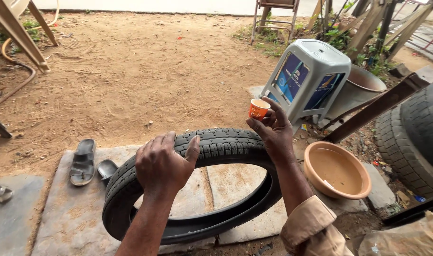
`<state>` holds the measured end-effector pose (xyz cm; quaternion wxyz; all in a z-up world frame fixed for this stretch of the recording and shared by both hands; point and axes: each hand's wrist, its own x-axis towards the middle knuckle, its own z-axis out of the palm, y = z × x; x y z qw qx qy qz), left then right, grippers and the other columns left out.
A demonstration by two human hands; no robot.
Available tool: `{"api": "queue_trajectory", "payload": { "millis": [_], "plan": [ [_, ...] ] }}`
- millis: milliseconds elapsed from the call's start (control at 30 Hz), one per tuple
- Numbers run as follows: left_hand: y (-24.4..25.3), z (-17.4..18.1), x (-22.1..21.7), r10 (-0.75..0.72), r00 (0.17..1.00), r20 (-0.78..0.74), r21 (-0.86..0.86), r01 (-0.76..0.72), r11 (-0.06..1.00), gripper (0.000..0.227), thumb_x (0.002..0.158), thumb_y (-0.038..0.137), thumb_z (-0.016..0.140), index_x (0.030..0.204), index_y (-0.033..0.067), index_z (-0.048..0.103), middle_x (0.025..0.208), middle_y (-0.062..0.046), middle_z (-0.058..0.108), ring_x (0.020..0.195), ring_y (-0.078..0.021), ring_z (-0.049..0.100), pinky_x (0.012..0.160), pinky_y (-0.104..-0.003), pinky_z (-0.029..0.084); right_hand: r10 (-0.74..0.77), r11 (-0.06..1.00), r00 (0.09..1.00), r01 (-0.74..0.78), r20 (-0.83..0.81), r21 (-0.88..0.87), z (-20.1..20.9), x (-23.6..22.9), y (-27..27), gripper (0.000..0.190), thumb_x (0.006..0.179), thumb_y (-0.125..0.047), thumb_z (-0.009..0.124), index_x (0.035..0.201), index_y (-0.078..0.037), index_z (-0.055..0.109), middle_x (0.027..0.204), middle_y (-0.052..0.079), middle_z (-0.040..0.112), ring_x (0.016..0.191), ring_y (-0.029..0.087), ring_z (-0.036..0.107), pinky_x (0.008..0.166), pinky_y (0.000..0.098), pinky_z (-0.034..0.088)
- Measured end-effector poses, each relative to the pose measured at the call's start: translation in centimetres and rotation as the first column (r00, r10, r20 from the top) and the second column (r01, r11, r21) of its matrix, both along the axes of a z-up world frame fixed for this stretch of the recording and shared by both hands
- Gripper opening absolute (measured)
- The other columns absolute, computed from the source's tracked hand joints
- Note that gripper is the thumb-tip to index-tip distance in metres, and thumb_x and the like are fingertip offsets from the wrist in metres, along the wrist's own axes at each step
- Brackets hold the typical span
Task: The person sits on the ground with a motorcycle tire and works along the inside of the tire bead, holding a small cup in one hand and using a hand tool to work the inner surface, turning the tire as they go.
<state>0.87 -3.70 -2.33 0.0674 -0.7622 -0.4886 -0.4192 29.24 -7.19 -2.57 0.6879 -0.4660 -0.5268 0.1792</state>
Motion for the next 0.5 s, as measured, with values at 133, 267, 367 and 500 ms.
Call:
{"api": "queue_trajectory", "payload": {
  "millis": [133, 267, 367, 500],
  "plan": [
    [-0.3, -0.5, 0.5, -0.017, 1.0, -0.006, 0.037, 0.018, 0.999, 0.076, 0.096, 0.071, 0.049, 0.103, 0.0011, 0.077, 0.094, -0.018, 0.078, 0.089, -0.0317, 0.076, 0.087, -0.049, 0.057, -0.031, 0.999, 0.999, 0.03, 0.008, 0.041, -1.4, 1.4, 0.1, 0.067, 0.089, 0.0, 0.081, 0.149, -0.008, 0.054, 0.108, 0.008, 0.07, 0.101, 0.013, 0.069, 0.091, 0.0281, 0.059],
    [-0.8, -0.3, 1.8, 0.016, 0.995, -0.1, 0.053, -0.011, 0.999, 0.076, 0.095, 0.073, 0.049, 0.103, 0.0031, 0.079, 0.097, -0.017, 0.078, 0.091, -0.0319, 0.076, 0.086, -0.047, 0.057, -0.019, 0.998, 0.998, 0.022, -0.056, 0.067, -2.3, 2.8, -0.5, 0.067, 0.088, 0.0, 0.082, 0.149, -0.009, 0.054, 0.106, 0.008, 0.07, 0.097, 0.013, 0.069, 0.088, 0.0291, 0.06],
    [-1.4, 0.3, 2.5, 0.032, 0.992, -0.121, 0.079, -0.022, 0.997, 0.078, 0.096, 0.074, 0.048, 0.106, 0.0034, 0.079, 0.101, -0.017, 0.078, 0.095, -0.0312, 0.076, 0.089, -0.046, 0.057, -0.005, 0.998, 0.996, 0.011, -0.091, 0.058, -2.0, 3.3, -1.1, 0.068, 0.087, -0.001, 0.082, 0.148, -0.009, 0.054, 0.108, 0.008, 0.07, 0.098, 0.013, 0.069, 0.088, 0.0285, 0.06],
    [-1.8, 1.0, 3.2, 0.046, 0.991, -0.125, 0.012, -0.045, 0.999, 0.079, 0.097, 0.074, 0.046, 0.111, 0.0041, 0.079, 0.1, -0.016, 0.078, 0.096, -0.0315, 0.076, 0.091, -0.046, 0.058, -0.005, 1.0, 0.991, 0.009, -0.135, 0.028, -1.8, 3.6, -1.4, 0.068, 0.087, -0.002, 0.082, 0.147, -0.009, 0.053, 0.109, 0.008, 0.07, 0.097, 0.012, 0.069, 0.087, 0.0287, 0.06]
  ]
}}
